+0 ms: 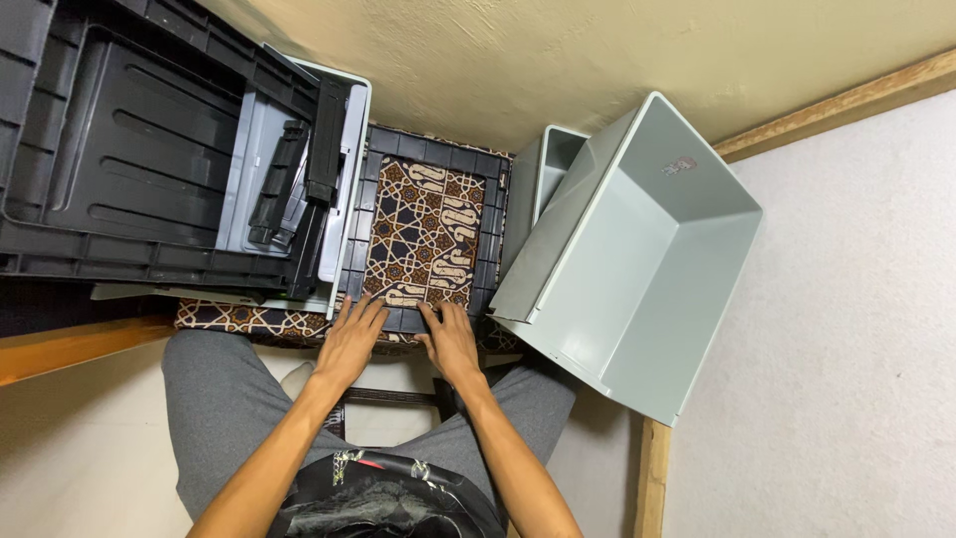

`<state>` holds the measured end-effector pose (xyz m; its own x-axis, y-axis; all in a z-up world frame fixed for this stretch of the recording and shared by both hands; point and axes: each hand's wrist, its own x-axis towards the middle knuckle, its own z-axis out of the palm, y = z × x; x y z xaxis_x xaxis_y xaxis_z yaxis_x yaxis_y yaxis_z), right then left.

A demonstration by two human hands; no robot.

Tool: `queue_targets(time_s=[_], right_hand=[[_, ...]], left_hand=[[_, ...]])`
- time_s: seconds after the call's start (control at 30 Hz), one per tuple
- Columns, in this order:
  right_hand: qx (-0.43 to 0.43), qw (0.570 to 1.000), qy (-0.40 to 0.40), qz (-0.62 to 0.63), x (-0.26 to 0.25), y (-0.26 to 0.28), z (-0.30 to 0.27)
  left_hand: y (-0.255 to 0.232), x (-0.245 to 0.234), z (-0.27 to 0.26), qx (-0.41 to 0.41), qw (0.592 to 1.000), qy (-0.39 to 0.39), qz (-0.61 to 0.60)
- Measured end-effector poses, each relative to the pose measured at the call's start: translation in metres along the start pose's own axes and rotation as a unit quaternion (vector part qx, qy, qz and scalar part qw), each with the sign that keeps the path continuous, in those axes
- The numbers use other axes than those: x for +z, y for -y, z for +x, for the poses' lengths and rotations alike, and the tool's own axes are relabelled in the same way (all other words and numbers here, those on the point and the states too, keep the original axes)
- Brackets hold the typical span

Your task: The person assembles plastic storage containers by placing lids on bins and securing them with blue latches. They handle multiple bins and lids, aligning and snapping them together while sitting on a small stool.

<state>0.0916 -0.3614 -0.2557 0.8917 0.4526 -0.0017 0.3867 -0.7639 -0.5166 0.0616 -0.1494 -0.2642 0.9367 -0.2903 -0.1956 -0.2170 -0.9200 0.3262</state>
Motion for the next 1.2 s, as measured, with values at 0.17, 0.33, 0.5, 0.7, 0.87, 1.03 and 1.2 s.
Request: queue_targets(time_s=[0.17,0.33,0.5,0.7,0.87,1.03,1.2], right_hand=[[0.016,1.000,-0.005,-0.001,0.002,-0.004,0.003],[0.034,0.999,0.000,0.008,0.002,-0.005,0.006],[0.033,0.999,0.001,0.014,0.000,-0.005,0.006],[0.025,1.000,0.003,0.005,-0.001,-0.004,0.004],[0.037,0.999,0.014,0.009,-0.001,-0.003,0.001],[0.025,1.000,0.001,0.013,-0.002,-0.003,0.000],[0.015,1.000,0.000,-0.004,0.000,-0.004,0.001]], left_hand=[[0.003,0.008,0.006,0.010,1.000,-0.022,0.001],[0.002,0.005,0.009,0.005,1.000,-0.017,-0.009],[0.001,-0.001,0.008,0.006,0.999,-0.030,-0.041],[-0.002,-0.004,0.007,-0.003,1.000,-0.002,-0.004],[-0.002,-0.004,0.004,-0.001,1.000,-0.012,-0.011],[-0.002,-0.003,0.002,0.008,0.999,-0.031,-0.021],[0.000,0.001,0.003,0.002,1.000,-0.019,0.011]])
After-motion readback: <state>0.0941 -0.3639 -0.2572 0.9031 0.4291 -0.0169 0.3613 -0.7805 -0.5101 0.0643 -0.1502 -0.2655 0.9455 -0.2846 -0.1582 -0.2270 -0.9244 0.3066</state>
